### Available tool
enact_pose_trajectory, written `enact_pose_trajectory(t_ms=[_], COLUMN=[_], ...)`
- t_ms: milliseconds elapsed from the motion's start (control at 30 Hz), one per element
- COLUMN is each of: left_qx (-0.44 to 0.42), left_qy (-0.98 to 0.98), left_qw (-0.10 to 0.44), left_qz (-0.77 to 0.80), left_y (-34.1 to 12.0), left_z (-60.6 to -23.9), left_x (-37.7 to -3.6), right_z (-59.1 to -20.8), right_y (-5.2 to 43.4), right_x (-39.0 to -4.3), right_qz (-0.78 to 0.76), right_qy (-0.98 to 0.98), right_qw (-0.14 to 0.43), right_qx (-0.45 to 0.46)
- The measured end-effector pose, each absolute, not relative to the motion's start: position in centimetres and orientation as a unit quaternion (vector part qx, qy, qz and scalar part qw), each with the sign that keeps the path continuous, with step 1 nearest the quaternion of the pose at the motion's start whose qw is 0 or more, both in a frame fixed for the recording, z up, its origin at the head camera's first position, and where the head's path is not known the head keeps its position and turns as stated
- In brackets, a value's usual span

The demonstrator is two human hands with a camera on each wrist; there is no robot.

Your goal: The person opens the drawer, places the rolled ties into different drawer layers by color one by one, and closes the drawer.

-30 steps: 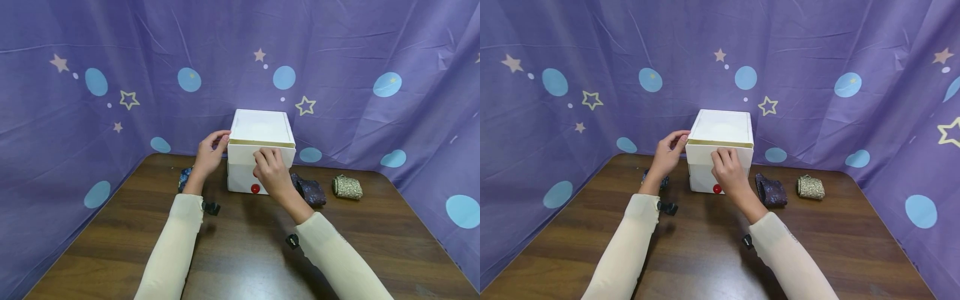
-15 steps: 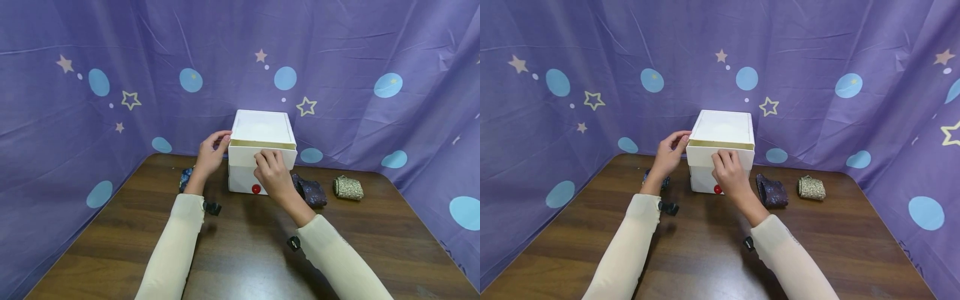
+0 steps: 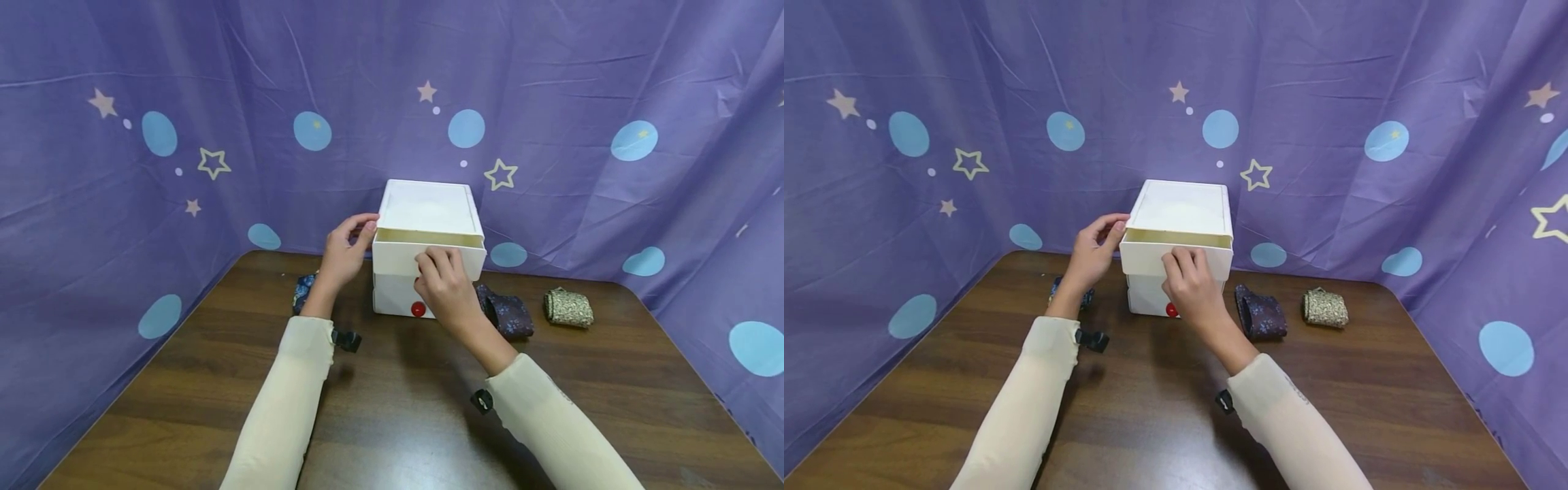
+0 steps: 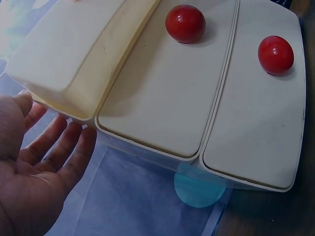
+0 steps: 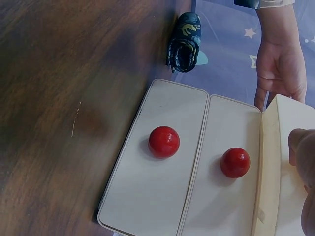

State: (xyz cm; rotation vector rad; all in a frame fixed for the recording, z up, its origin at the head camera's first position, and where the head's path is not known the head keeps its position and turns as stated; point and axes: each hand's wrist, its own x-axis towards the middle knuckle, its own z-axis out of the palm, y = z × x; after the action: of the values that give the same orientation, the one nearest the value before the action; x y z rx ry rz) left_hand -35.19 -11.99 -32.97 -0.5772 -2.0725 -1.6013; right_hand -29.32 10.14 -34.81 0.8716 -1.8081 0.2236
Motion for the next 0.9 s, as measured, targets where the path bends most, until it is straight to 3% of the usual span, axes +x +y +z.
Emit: enact_pose_trajectory(t_ms=[900], left_qx=[-0.205], left_qy=[-0.756], left_qw=[0.236], left_qz=[-0.576], left_y=[-11.9], left_z=[-33.0], left_x=[-35.1], right_z=[-34.8], right_y=[10.2], right_x=[-27.8], right_qz=[0.104], right_qy=[-0.742], right_qw=[0.537], right_qx=[0.387])
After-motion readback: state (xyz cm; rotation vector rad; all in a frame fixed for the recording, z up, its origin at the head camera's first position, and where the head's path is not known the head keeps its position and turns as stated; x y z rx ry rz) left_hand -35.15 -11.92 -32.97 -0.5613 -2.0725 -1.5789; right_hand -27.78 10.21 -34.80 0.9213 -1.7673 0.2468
